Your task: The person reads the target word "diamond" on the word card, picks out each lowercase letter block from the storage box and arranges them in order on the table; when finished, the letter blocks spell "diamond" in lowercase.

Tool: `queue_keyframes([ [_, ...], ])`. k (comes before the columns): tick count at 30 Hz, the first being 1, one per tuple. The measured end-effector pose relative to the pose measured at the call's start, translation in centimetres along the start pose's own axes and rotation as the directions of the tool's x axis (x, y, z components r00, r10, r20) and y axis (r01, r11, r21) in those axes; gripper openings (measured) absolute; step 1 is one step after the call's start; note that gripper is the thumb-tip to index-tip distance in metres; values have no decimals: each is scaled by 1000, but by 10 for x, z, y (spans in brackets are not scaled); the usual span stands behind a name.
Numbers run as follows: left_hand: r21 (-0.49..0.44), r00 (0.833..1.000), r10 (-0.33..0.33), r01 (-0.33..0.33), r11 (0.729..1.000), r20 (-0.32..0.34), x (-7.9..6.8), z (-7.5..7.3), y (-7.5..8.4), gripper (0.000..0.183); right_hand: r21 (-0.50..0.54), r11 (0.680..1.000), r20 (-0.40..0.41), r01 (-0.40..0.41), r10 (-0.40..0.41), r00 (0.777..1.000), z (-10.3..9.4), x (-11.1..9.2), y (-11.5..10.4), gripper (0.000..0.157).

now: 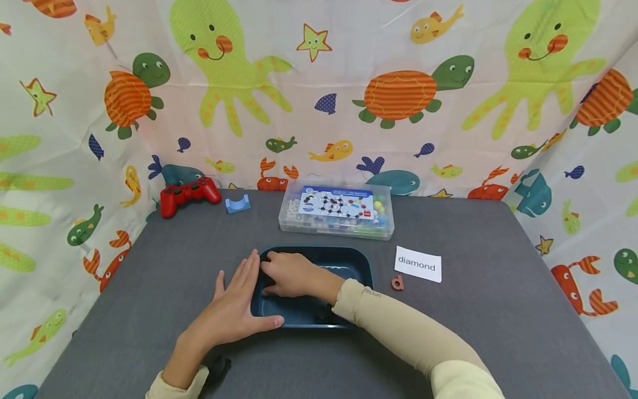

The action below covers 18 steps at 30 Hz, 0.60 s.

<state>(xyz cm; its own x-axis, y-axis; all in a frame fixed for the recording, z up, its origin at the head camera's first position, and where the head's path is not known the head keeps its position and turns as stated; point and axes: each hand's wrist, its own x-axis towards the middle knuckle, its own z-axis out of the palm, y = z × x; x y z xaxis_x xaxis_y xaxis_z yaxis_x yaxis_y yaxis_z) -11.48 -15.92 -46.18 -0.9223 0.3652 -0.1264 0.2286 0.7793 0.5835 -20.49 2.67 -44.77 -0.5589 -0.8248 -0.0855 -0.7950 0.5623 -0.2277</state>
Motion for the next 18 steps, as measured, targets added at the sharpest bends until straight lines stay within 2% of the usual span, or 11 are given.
queue_keyframes([
  [8, 10, 1000, -10, 10, 1000, 0, 1, 0, 1, 136, 3, 1000, 3, 5, -5, 1000, 5, 1, 1, 48],
  [14, -3, 1000, -16, 16, 1000, 8, 1, 0, 0, 135, 55, 996, 17, 64, -65, 998, 5, 1, 4, 31],
  [18, -11, 1000, -17, 17, 1000, 11, 1, 0, 0, 134, 70, 994, 16, 88, -89, 996, 5, 1, 5, 26],
])
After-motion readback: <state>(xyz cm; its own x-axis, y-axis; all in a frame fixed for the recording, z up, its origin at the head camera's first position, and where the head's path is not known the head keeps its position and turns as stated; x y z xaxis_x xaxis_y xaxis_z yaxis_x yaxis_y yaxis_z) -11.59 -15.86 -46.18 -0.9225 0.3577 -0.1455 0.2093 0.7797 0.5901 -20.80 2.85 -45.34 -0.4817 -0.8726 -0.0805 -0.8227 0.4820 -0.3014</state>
